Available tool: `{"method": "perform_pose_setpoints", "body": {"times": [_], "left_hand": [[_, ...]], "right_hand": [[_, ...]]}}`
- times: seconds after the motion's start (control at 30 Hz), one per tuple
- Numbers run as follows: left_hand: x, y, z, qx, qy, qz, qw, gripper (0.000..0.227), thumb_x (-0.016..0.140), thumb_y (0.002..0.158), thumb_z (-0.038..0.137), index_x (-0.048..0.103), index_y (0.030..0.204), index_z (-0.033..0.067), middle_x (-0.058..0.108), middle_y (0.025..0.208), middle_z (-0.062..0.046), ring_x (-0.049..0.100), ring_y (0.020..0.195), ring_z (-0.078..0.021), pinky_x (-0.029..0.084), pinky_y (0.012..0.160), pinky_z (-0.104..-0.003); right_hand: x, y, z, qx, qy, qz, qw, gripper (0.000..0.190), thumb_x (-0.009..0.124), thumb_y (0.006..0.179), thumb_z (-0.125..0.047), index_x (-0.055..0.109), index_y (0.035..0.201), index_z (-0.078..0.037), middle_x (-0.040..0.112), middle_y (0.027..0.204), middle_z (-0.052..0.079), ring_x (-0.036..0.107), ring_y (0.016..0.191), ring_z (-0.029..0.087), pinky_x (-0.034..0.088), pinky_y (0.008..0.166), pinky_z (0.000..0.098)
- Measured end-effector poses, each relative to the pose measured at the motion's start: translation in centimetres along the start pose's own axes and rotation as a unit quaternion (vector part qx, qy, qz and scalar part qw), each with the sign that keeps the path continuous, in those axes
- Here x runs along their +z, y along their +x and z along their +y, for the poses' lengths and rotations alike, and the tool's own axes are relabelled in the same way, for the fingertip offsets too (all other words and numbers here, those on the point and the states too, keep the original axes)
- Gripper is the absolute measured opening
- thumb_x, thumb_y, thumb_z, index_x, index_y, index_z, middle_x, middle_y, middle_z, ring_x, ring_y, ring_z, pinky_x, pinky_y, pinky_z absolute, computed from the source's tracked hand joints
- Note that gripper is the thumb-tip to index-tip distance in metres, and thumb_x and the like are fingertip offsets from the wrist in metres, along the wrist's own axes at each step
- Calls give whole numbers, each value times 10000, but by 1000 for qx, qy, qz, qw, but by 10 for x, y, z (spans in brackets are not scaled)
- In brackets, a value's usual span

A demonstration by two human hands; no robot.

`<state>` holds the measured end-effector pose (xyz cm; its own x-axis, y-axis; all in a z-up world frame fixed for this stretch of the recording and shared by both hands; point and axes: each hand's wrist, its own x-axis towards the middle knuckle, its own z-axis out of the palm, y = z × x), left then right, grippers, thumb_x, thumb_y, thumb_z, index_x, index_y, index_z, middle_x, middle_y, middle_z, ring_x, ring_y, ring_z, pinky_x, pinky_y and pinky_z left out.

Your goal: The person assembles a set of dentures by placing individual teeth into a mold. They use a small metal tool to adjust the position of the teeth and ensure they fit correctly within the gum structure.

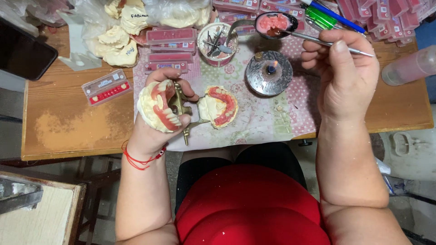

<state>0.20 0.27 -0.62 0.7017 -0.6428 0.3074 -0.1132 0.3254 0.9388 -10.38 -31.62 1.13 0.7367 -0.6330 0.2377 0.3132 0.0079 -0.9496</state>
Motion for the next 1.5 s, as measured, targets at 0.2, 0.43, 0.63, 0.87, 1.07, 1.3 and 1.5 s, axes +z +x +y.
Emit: {"method": "perform_pose_setpoints", "body": {"times": [0.2,0.43,0.63,0.87,1.07,1.3,1.5], "left_hand": [[-4,-4,-3,-36,-58,-20,997,792,843,823,205,352,1441,139,551,1208,-104,624,1162,-222,572,887,-291],[0,-4,-6,-20,-155,-18,988,859,917,756,239,383,1425,163,549,1220,-101,606,1116,-195,510,1020,-334],[6,-2,-2,36,-80,50,995,700,833,830,155,393,1375,133,576,1202,-162,687,1087,-278,634,853,-325],[14,-1,-4,107,20,117,987,575,751,955,355,365,1319,134,573,1139,-145,691,1000,-264,595,909,-363],[15,-1,-1,122,28,124,984,573,742,950,420,360,1268,137,561,1128,-123,686,980,-241,586,873,-335],[11,-5,-3,134,3,116,984,569,757,957,386,374,1308,153,568,1138,-127,678,1008,-249,566,898,-341],[11,-5,-2,136,4,121,983,566,756,939,377,375,1271,121,568,1160,-125,682,1012,-252,551,908,-335]], "right_hand": [[-4,1,-5,72,85,17,994,278,690,970,-267,679,1145,-51,763,1025,199,779,861,230,686,750,280],[-21,2,5,94,144,28,985,275,664,957,-245,678,1124,-27,746,960,233,753,786,287,665,687,350],[-22,-9,13,122,144,43,981,212,631,940,-207,677,1019,-16,719,845,238,709,659,299,656,637,362],[-12,-34,15,49,157,46,985,203,640,976,-221,625,984,-19,613,760,151,701,689,275,617,623,381],[24,-83,22,13,185,-74,980,265,692,970,-273,632,974,-15,676,820,219,698,730,332,622,664,458],[41,-103,27,-104,46,-118,986,240,586,1035,-257,617,994,-23,640,864,206,671,832,327,589,793,409],[29,-102,26,-218,-103,-166,956,236,512,1068,-218,606,1019,-7,657,992,224,658,918,328,519,920,439]]}}
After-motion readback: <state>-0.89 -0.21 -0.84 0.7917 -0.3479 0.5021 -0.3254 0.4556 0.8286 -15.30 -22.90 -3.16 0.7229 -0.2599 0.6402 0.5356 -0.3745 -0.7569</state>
